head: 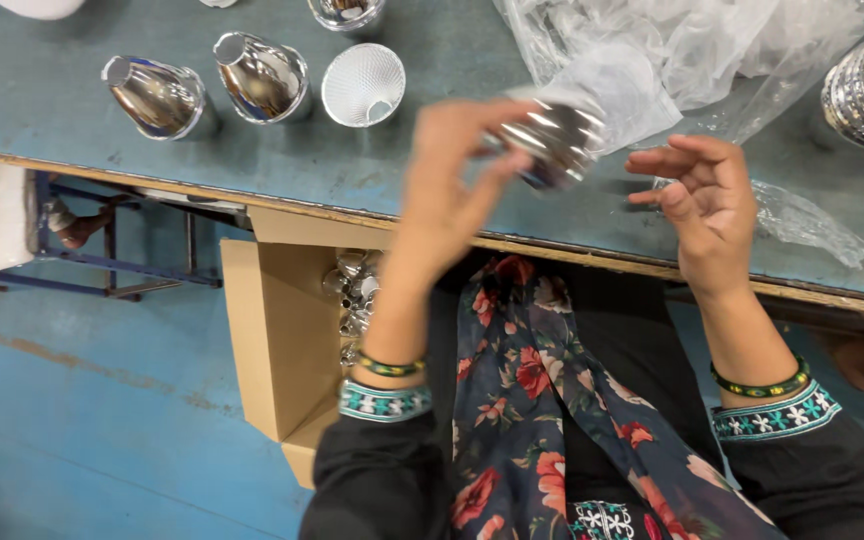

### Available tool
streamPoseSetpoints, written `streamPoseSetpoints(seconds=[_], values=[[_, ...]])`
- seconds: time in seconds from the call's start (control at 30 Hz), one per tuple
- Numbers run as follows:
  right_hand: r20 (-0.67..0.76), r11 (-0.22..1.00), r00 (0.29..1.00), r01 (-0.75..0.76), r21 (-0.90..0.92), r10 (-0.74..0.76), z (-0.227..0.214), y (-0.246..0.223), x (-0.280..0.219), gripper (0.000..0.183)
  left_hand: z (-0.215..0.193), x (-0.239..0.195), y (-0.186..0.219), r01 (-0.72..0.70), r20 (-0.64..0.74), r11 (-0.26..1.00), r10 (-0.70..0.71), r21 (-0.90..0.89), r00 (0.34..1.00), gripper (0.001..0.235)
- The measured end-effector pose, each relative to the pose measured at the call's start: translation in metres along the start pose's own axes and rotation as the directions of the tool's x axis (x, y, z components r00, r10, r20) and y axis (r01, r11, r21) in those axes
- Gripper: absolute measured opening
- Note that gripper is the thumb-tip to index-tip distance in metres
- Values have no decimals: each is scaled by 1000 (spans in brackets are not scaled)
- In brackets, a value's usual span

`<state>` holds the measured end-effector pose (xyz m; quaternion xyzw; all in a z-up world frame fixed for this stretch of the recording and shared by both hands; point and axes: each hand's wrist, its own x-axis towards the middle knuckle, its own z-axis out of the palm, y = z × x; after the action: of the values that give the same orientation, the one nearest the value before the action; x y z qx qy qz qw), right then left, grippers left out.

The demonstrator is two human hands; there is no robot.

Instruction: The person repeatedly picks up a clear plastic ring and a silver textured metal cone, fits the ring onto the cone, and places the assembled unit on the table. The person continues this process with multiple units, stacking the finished assemblies.

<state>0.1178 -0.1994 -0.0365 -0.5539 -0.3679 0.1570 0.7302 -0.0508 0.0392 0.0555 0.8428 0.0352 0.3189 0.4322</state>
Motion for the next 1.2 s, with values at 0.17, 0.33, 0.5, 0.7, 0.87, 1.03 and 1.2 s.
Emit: streamPoseSetpoints(seconds=[0.17,0.33,0.5,0.7,0.87,1.03,1.2], values=[[-20,1000,1000,-11,-14,11,7,2,7,34,-78,42,-7,-135,14,780,160,611,987,47],[-12,999,999,-34,-12,33,8,-3,5,33,-101,60,-30,-64,36,640,57,766,998,45],[-7,998,998,-62,-29,62,5,-6,3,33,-99,65,-37,-62,65,621,17,781,998,44],[-15,996,997,-72,-50,71,7,-5,3,32,-77,59,-19,-76,-67,614,206,786,976,25],[-5,993,998,-70,-91,70,5,-6,4,29,-1,60,-27,-25,-107,760,123,650,987,32],[-11,991,995,-101,-84,101,9,-1,5,25,86,68,-48,-72,7,827,81,557,997,23],[-20,991,994,-112,-67,111,5,0,6,24,125,108,-67,-150,86,844,123,515,989,66]])
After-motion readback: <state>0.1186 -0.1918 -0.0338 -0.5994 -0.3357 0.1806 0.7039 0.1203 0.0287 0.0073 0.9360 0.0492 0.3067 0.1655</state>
